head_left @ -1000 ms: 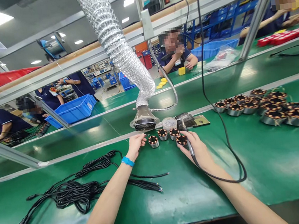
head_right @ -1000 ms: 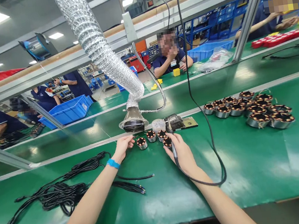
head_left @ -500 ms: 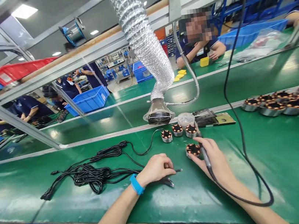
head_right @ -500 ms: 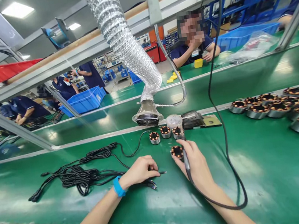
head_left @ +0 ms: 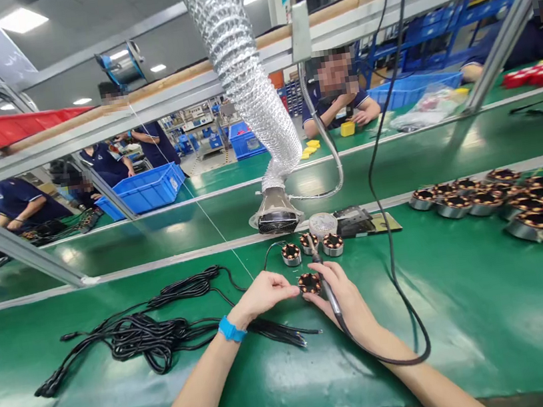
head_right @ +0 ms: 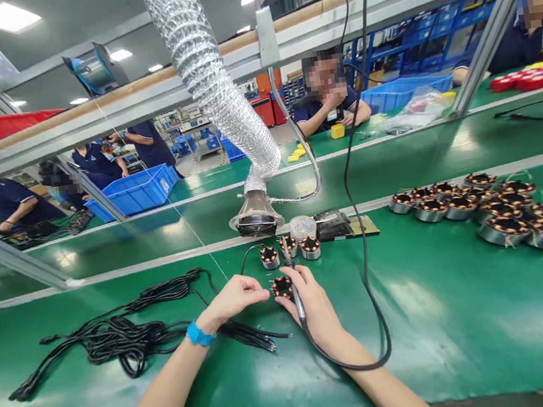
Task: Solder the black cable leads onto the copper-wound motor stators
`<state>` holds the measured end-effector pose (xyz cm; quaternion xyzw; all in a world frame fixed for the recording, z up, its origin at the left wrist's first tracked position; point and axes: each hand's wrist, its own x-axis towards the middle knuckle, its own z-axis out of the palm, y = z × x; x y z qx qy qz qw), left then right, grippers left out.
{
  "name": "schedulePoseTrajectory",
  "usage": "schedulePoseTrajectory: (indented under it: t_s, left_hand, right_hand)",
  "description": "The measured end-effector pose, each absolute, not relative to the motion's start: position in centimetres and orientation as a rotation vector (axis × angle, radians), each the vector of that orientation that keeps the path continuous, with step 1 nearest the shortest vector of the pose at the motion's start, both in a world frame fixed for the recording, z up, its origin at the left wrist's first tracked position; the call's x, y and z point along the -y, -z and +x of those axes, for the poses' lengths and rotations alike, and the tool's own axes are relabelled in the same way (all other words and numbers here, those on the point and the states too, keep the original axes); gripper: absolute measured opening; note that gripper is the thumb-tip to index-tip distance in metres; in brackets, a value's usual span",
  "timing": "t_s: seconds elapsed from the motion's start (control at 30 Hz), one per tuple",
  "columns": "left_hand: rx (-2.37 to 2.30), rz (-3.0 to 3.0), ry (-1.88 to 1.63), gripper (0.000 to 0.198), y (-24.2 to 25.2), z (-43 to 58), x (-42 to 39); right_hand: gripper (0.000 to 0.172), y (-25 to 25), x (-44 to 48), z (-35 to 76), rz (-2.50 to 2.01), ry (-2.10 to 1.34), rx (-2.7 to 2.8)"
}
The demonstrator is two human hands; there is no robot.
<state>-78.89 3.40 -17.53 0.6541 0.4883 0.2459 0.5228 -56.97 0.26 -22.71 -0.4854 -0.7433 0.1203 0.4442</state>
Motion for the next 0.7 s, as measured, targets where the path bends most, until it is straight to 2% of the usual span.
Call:
schedulePoseTrajectory:
  t_s: [0.3, 0.37, 0.5, 0.7]
  left_hand:
    - [-0.962, 2.095, -0.280, 0.011, 19.1, -77.4, -0.3]
    - [-0.948, 2.029, -0.335, 0.012, 18.7, -77.6, -0.6]
    - [-1.045, 1.680, -0.635, 0.026, 17.8, -78.5, -1.6]
    - [-0.991, 1.462, -0.890, 0.033, 17.5, -78.7, -1.8]
  right_hand:
    - [0.044, 22.9, 0.5, -56.0, -1.152, -0.328, 1.728]
    - [0.038, 22.3, 0.7, -56.0, -1.126, -0.319, 1.681]
    - [0.027, 21.0, 1.3, -56.6, -1.030, -0.306, 1.574]
    - [0.027, 19.8, 1.3, -59.2, -0.881, -0.445, 1.544]
